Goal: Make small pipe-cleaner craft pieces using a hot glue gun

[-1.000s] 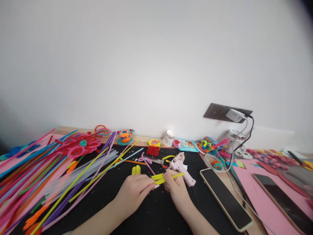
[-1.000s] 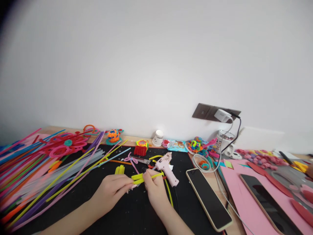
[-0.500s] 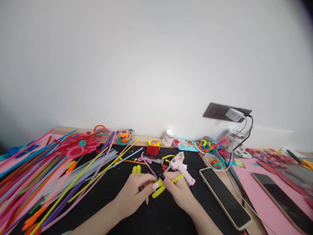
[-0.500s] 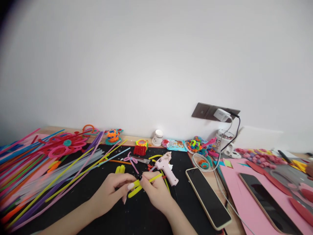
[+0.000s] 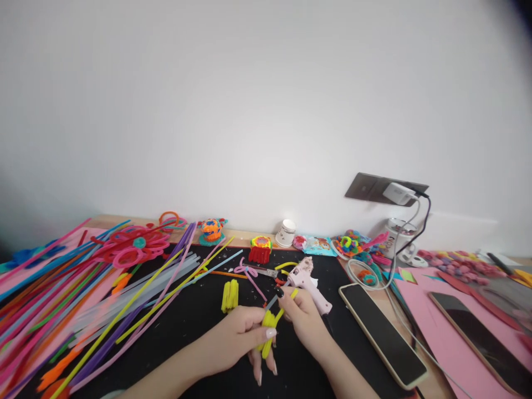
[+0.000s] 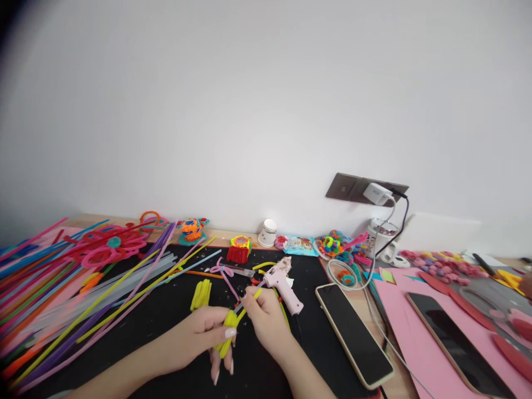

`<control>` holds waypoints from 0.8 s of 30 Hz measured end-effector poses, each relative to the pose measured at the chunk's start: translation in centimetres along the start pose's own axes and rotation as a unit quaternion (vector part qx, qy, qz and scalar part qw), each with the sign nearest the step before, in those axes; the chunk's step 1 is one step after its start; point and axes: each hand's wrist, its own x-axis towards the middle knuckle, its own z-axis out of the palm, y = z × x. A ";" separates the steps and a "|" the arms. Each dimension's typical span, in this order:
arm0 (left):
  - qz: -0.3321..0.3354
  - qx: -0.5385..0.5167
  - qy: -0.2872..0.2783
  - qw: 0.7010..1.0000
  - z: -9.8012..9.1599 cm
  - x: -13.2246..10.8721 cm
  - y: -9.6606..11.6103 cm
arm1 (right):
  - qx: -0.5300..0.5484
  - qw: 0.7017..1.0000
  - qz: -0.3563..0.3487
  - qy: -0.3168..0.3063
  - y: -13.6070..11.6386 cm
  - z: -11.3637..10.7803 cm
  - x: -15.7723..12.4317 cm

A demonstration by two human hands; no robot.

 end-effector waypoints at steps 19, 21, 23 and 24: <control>-0.003 -0.066 -0.006 0.998 0.5 0.0 -0.1 | -0.019 1.000 0.011 -0.003 -1.3 1.4 -0.8; 0.002 -0.057 -0.003 0.998 0.4 0.1 -0.1 | -0.030 1.000 0.006 -0.002 -1.4 1.4 -0.9; 0.006 -0.045 0.002 0.999 0.4 0.1 0.0 | -0.048 0.999 -0.007 0.001 -1.5 1.5 -0.8; 0.007 -0.042 0.004 0.999 0.3 0.1 0.0 | -0.059 0.998 -0.014 0.003 -1.6 1.5 -0.8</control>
